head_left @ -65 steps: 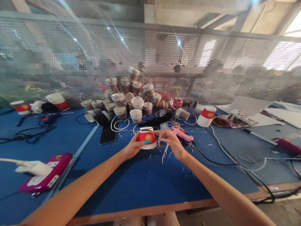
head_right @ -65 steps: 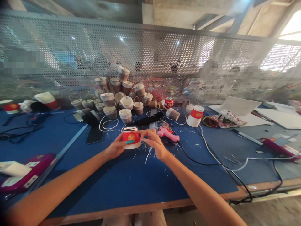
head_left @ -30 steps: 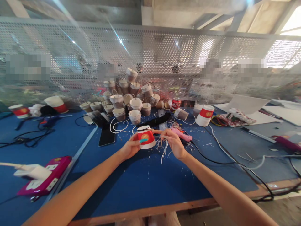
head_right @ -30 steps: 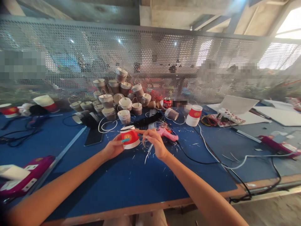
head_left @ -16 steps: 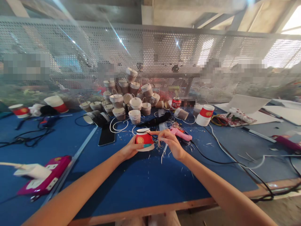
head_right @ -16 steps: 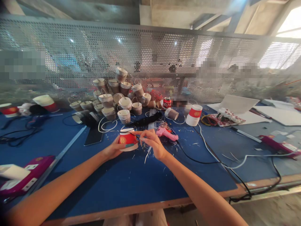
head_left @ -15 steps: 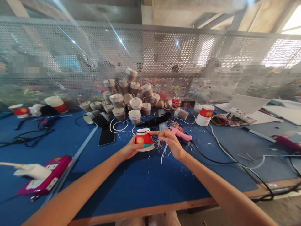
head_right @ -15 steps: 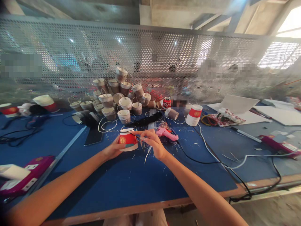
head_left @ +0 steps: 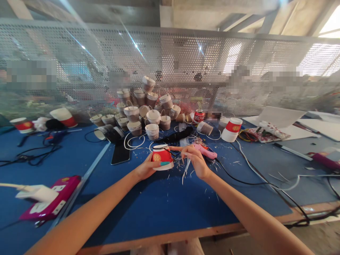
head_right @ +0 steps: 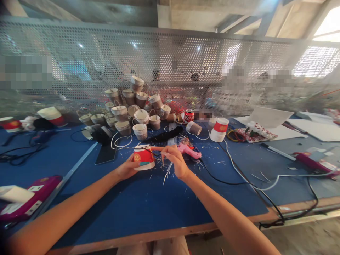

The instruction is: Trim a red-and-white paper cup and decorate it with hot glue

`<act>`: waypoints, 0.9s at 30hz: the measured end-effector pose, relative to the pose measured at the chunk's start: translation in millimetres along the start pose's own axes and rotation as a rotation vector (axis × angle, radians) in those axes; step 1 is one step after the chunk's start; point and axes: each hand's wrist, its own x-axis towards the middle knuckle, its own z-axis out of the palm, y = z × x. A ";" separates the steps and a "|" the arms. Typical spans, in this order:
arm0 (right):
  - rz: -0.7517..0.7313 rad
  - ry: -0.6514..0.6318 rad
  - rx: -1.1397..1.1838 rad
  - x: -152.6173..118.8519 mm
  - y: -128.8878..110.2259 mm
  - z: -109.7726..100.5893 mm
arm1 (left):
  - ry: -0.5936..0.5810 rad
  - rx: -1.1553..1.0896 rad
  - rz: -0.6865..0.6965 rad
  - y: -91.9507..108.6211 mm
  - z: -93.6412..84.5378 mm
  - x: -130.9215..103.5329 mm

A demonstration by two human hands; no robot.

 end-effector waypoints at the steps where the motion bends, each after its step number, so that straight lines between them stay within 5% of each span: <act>1: -0.011 0.015 0.001 0.6 0.9 -0.9 | 0.006 -0.006 -0.001 0.2 -0.6 0.3; 6: -0.074 0.176 -0.090 6.1 -2.5 -10.8 | 0.074 -0.032 0.045 0.5 -0.7 3.4; 10: 0.102 0.356 -0.814 11.9 -9.4 -29.0 | 0.159 -0.039 0.094 3.0 5.0 5.0; 13: 0.424 0.259 -1.242 13.0 -9.2 -42.4 | 0.142 -0.050 0.070 4.9 8.5 4.7; 16: 0.653 0.082 -1.382 12.2 -7.1 -48.4 | 0.111 -0.075 0.055 4.4 8.0 4.4; 27: 0.463 0.101 -1.524 10.8 -9.8 -50.5 | 0.153 -0.059 0.055 -2.1 -0.3 5.2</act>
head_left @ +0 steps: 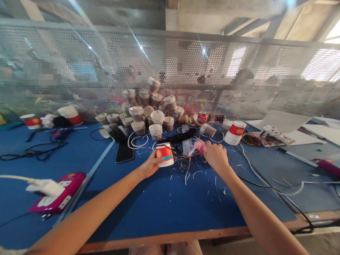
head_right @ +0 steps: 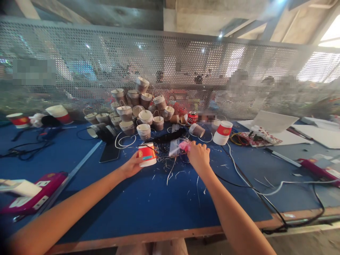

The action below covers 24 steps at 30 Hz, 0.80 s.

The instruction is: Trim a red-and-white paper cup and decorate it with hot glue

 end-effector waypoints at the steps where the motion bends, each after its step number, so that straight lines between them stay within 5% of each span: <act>1: -0.001 0.045 0.019 0.9 1.6 -1.5 | 0.014 -0.003 -0.003 -0.4 -0.2 0.2; 4: -0.025 0.276 0.197 4.8 4.3 -5.3 | 0.052 -0.005 -0.003 -1.5 -0.6 0.7; 7: -0.172 0.416 0.615 7.4 0.2 -2.6 | 0.065 0.000 0.014 -2.0 -0.1 1.0; 11: -0.210 0.088 1.260 2.0 -15.7 8.9 | 0.069 -0.017 0.007 -1.8 0.7 1.3; 14: -0.171 -0.078 1.421 -5.2 -27.5 13.8 | 0.080 -0.029 0.002 -2.1 0.1 1.5; 24: -0.133 -0.047 1.425 -7.2 -34.2 18.8 | 0.003 -0.031 -0.034 -2.1 0.9 -0.4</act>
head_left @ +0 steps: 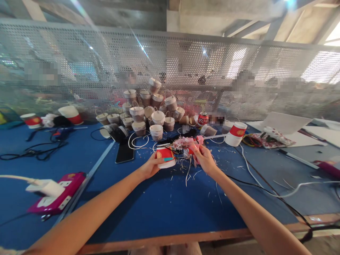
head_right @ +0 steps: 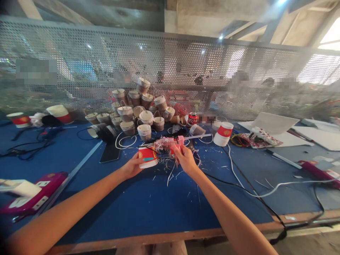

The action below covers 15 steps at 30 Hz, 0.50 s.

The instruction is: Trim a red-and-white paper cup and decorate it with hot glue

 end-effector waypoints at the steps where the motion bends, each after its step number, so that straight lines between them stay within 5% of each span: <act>1: 0.003 0.003 0.002 -0.5 -0.3 0.7 | -0.011 0.007 -0.001 -0.1 0.0 -0.1; 15: -0.018 0.045 -0.065 -6.2 -5.3 6.2 | 0.015 0.055 0.010 -3.8 -2.1 1.7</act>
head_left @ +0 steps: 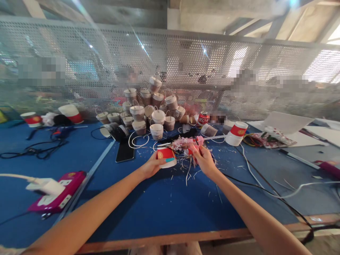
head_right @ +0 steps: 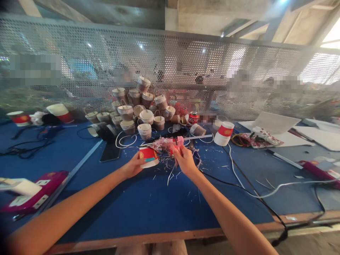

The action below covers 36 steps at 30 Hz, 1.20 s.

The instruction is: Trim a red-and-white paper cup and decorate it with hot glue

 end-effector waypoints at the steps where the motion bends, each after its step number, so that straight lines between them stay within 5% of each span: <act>1: -0.002 0.004 -0.001 0.1 1.2 0.0 | -0.004 0.004 0.001 -0.1 -0.1 -0.1; 36: -0.023 0.039 0.017 -0.6 0.5 0.4 | 0.020 -0.021 0.000 6.2 4.8 -3.2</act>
